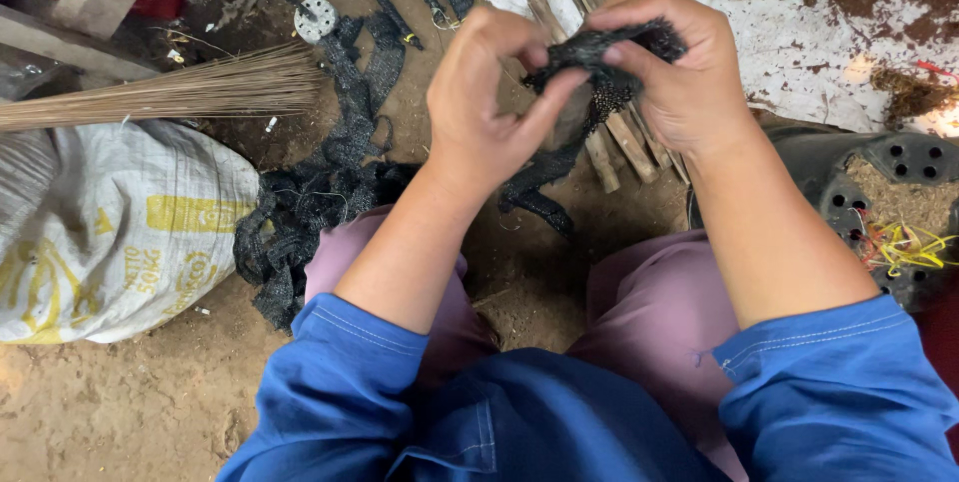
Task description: The person sits on the ground and wraps a black mesh material around thin wooden sticks. They repeatedly fold and pull the mesh to cover the sticks, handling them one at a time.
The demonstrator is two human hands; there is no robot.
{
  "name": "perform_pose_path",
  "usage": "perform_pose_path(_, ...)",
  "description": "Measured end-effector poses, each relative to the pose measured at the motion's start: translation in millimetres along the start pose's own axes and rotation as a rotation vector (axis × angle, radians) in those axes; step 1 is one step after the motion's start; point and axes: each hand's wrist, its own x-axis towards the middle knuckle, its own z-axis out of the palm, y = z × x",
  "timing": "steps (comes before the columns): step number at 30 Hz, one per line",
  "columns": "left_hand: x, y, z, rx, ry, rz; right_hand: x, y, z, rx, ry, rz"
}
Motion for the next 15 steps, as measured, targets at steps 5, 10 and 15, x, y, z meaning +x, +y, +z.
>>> perform_pose_path(5,0.2,-0.3,-16.2,0.052,-0.100,-0.049,2.2,-15.1,-3.6,-0.168,-0.094,-0.025)
perform_pose_path(10,3.7,-6.5,-19.3,-0.003,-0.166,-0.069,4.3,-30.5,-7.0,-0.579,-0.120,-0.179)
perform_pose_path(15,0.0,-6.0,-13.7,-0.015,-0.163,-0.115,4.5,-39.5,-23.9,-0.754,-0.037,-0.338)
